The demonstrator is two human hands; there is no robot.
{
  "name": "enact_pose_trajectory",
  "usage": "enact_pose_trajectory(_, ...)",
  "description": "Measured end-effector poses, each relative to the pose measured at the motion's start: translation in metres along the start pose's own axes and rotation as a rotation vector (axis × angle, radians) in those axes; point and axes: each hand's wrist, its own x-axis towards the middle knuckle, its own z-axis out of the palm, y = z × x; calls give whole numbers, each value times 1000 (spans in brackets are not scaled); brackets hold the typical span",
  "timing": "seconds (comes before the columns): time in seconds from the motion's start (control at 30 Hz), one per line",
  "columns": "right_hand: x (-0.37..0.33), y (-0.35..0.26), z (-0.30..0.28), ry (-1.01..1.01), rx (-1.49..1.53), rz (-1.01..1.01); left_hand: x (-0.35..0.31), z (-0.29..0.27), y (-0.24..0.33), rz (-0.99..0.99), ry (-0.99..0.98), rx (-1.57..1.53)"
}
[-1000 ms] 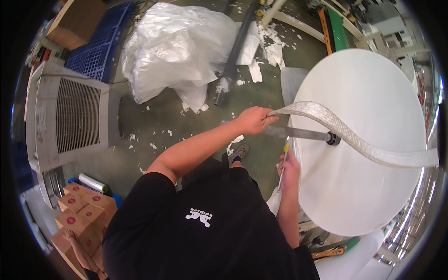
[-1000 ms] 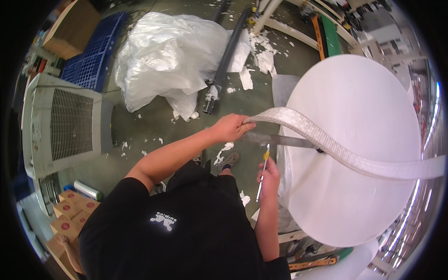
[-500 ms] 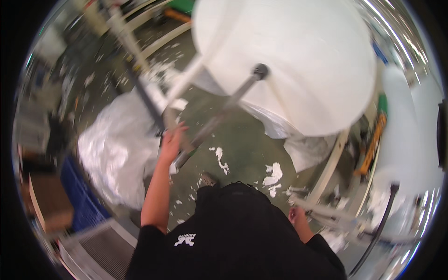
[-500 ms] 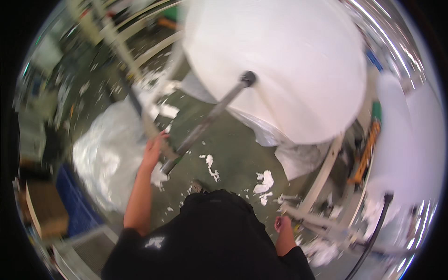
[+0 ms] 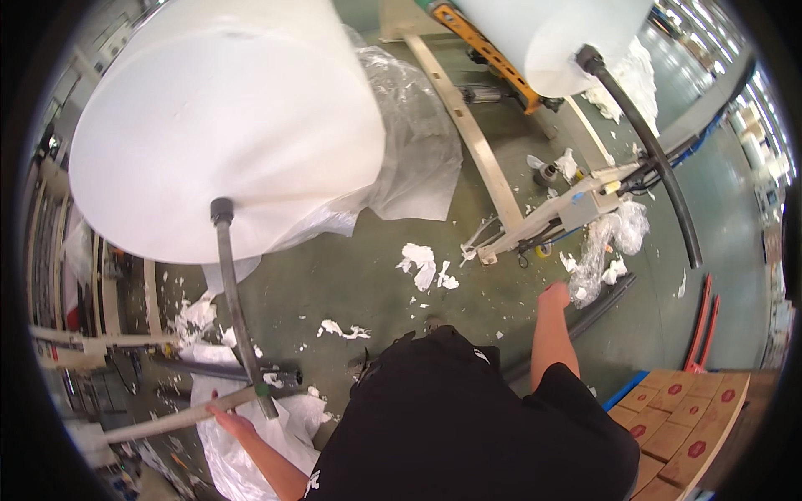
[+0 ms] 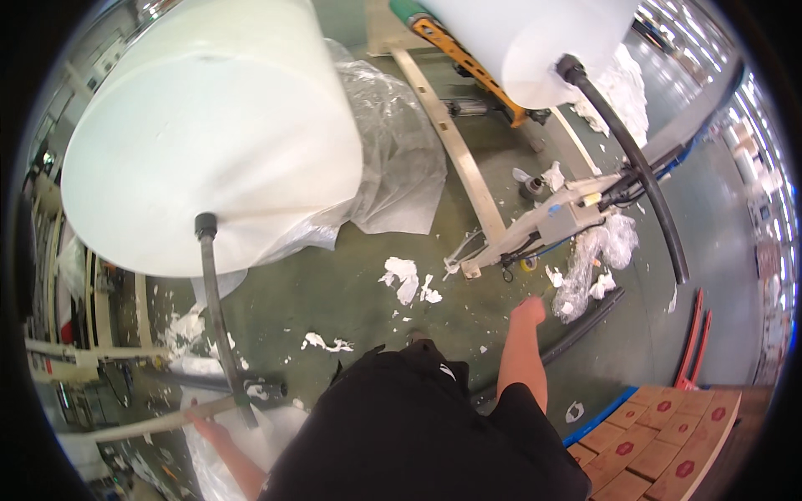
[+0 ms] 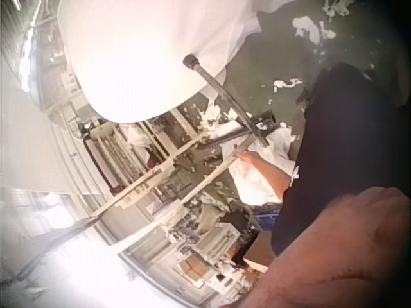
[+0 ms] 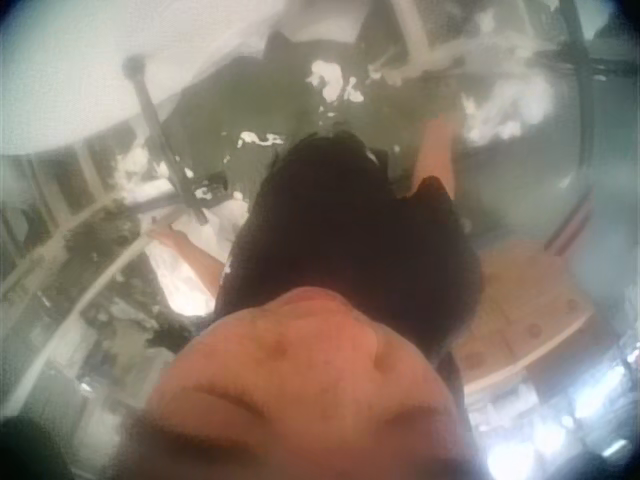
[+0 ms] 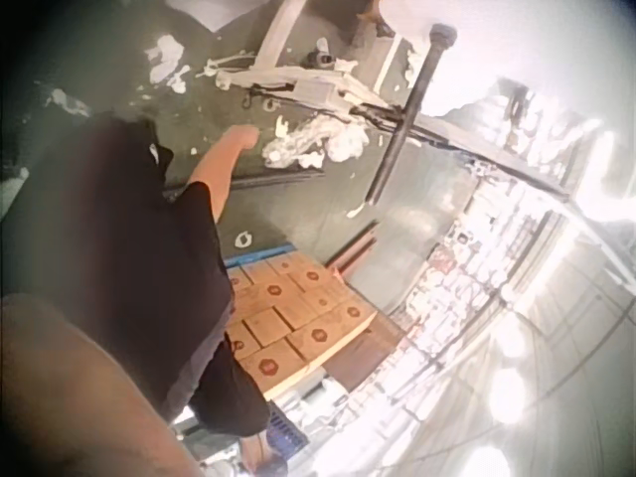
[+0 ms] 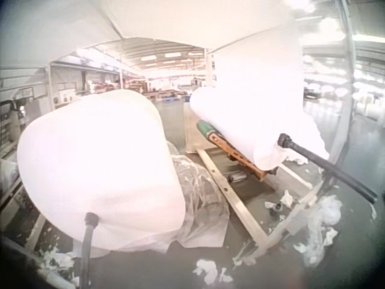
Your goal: The person removes a metal core from a machine, carries it across the floor, and inserts it into a new large white roll, securing it using a hex key.
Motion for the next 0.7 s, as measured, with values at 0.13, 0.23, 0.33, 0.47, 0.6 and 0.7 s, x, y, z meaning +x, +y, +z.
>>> enact_pose_trajectory(0.13, 17, -93, 51, 57, 167, -349, 9, -10, 4, 72, 256, 123)
enact_pose_trajectory(0.23, 10, -137, 93, -79, 219, -386, 30, -14, -8, 273, 344, 262)
enact_pose_trajectory(0.33, 4, -151, 126, -94, 176, -385, 21, -7, -60, 155, 320, 482)
enact_pose_trajectory(0.47, 7, -153, 143, -106, 143, -349, -33, 12, -158, -511, 24, 480)
enact_pose_trajectory(0.6, 15, -156, 147, -151, -62, -386, -82, 18, -230, -60, -844, 673)
enact_pose_trajectory(0.7, 24, -153, 149, -199, -154, -367, -105, 27, -270, 426, -1093, 929)
